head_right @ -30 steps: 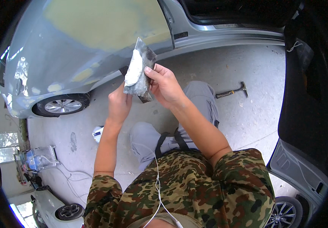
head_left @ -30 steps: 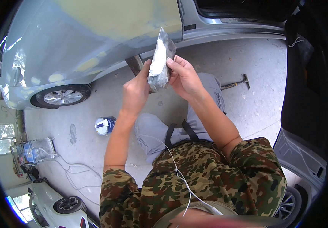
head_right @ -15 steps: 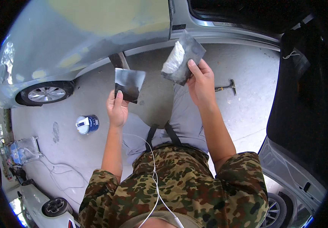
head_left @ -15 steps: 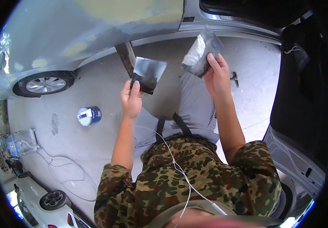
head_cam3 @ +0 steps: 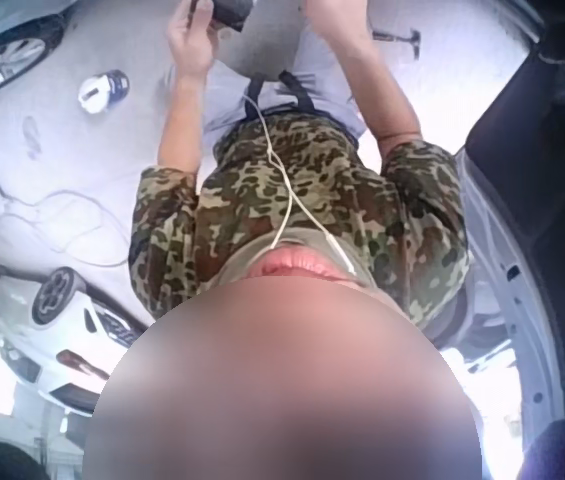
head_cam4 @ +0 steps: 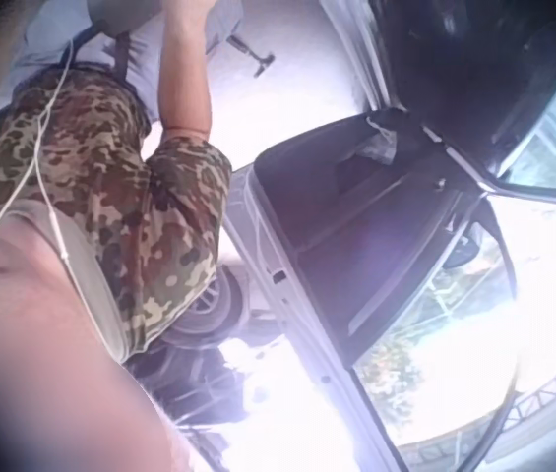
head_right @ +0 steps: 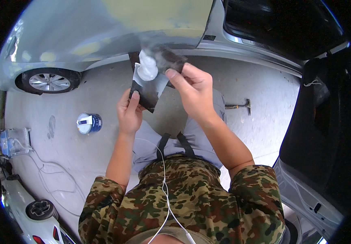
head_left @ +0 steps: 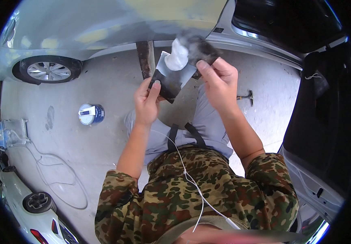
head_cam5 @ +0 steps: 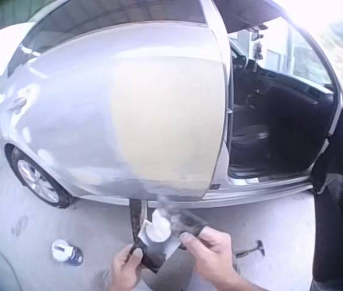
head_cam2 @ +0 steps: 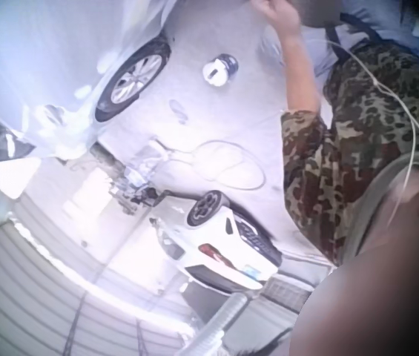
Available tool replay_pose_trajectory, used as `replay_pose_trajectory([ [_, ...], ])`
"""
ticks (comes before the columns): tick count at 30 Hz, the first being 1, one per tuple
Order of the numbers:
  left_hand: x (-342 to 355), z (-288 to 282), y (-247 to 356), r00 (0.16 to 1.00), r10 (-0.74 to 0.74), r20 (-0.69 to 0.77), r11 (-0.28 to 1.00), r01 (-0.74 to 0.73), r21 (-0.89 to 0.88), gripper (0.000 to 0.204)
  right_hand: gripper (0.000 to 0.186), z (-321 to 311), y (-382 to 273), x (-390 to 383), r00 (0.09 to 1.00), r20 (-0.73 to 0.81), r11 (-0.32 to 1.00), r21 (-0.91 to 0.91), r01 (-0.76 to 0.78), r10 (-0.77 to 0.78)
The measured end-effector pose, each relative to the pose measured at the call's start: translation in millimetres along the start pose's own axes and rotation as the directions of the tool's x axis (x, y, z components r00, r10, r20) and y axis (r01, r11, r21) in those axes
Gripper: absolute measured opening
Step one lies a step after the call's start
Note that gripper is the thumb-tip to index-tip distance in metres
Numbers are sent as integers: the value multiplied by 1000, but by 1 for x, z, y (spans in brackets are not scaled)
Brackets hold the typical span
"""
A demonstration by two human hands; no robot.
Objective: The person mixes body filler with a hardener on a metal palette knife, then applies and smooths the compound onto a silver car door using a spreader. The person works on a single area, repeatedly smoothing the surface.
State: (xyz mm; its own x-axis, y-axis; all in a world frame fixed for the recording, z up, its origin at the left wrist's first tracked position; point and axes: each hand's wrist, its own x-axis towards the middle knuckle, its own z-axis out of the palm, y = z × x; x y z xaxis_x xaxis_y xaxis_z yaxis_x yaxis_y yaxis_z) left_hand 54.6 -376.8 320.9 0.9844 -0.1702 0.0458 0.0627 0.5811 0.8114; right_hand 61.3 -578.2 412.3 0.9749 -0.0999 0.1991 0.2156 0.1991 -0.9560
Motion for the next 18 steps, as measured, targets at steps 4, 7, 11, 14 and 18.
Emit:
replay_pose_trajectory([
  [4, 0, -10, 4, 998, 55, -39, 998, -56, -17, 30, 8, -19, -1, 5, 970, 240, 846, -522, 106, 27],
  [7, 0, -17, 2, 993, 106, -59, 988, -112, -106, 31, 11, -28, 5, 12, 969, 238, 780, -619, 95, 71],
  [11, 10, -18, -3, 989, 102, -104, 952, -127, -278, 33, 18, -27, 6, 15, 999, -29, 872, -487, -42, 31],
  [14, 15, -8, -6, 994, 51, -97, 931, -82, -354, 37, 21, -9, 9, 10, 962, -30, 826, -520, 218, -273],
  [18, 19, 11, -9, 993, 85, -80, 941, -106, -321, 39, 29, 20, 21, 3, 834, 330, 465, -711, 528, -442],
])
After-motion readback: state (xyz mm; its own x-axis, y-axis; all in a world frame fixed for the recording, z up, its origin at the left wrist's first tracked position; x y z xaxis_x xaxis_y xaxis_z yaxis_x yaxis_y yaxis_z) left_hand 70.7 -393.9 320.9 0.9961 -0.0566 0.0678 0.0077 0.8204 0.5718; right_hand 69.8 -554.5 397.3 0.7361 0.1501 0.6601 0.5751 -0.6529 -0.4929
